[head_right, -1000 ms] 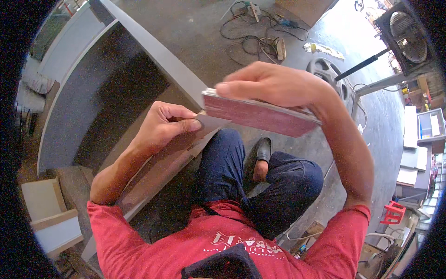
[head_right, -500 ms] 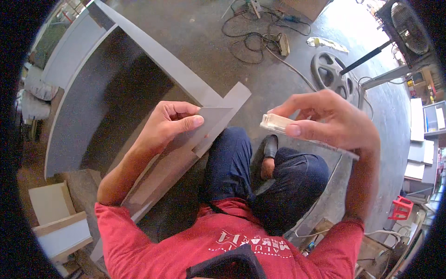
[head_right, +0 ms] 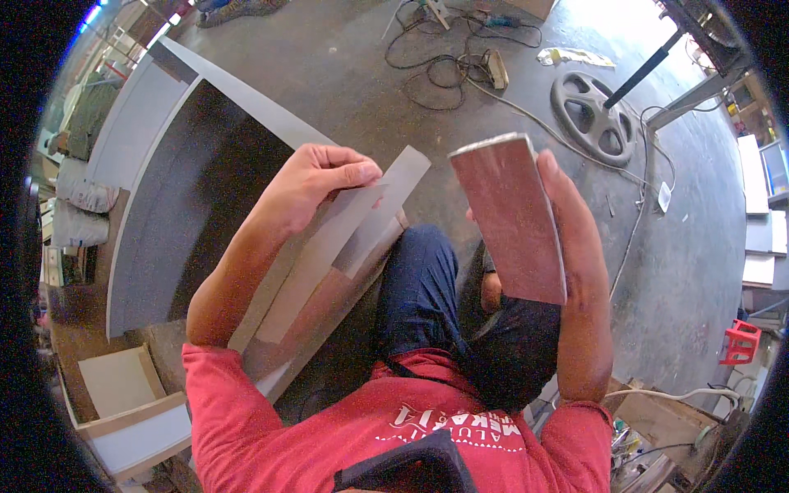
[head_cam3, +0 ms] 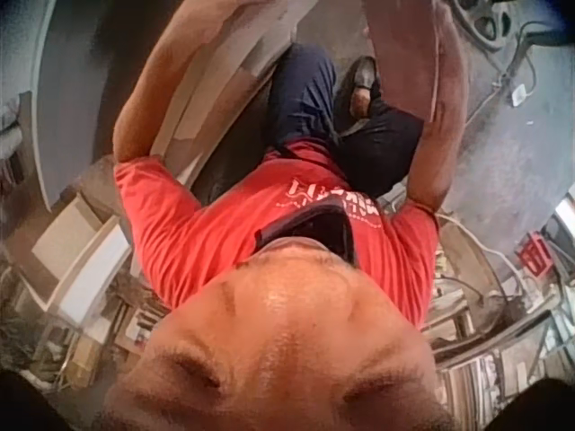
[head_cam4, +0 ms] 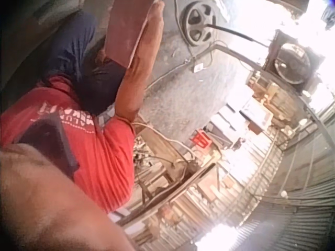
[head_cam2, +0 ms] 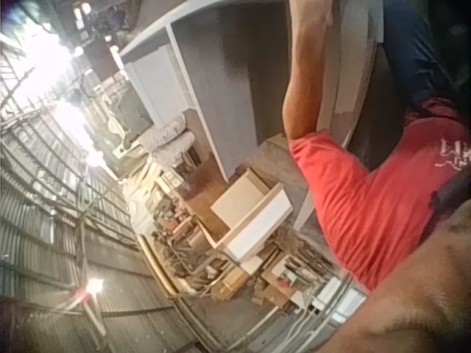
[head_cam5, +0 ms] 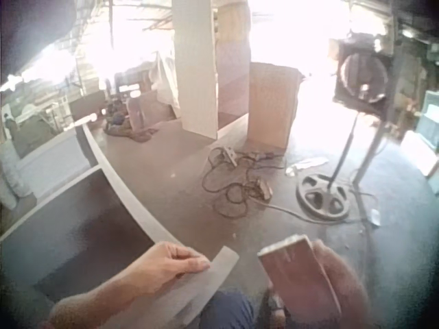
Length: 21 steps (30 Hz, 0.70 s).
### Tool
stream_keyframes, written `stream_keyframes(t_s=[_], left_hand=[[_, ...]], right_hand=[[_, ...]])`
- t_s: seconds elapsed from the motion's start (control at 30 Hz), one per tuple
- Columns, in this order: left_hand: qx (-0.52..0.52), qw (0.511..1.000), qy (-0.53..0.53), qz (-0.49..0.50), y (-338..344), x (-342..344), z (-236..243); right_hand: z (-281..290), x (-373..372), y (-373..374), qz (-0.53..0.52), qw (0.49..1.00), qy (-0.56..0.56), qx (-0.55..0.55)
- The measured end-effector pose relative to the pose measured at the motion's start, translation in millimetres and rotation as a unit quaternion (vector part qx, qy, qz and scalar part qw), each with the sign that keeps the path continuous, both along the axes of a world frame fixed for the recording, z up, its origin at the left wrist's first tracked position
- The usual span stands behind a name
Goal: The person applies a grey strip to the edge of a wooden frame, trims the excess material using a utility knife, and rubs the edge with a sanding block.
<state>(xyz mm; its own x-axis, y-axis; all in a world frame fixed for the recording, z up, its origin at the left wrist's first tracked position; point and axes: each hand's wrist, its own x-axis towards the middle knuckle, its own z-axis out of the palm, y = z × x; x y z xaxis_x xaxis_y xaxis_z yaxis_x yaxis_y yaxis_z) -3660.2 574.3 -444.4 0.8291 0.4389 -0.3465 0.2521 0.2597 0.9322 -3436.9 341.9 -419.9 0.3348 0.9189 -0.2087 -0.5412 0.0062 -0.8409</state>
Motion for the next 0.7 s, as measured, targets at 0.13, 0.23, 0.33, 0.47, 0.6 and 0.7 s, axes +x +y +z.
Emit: stream_keyframes(t_s=[0.13,0.23,0.33,0.47,0.6,0.7], left_hand=[[-0.062,0.997,-0.043,0.025,0,6,2],[-0.058,0.997,-0.016,0.043,-2,-20,3],[-0.076,0.996,0.045,0.027,-16,-52,-1],[0.025,0.998,-0.042,0.026,-42,-58,4],[0.138,0.987,-0.062,0.063,-54,-59,2],[0.176,0.982,-0.03,0.058,-53,-57,6]], right_hand=[[-3,17,16,0.001,0.993,0.115,-0.004],[1,18,16,-0.037,0.99,0.136,-0.025],[-6,19,19,-0.015,0.996,0.089,-0.022],[-2,-6,34,0.035,0.985,-0.167,-0.024],[42,-14,63,0.202,0.869,-0.452,0.031],[49,-28,92,0.235,0.822,-0.518,0.014]])
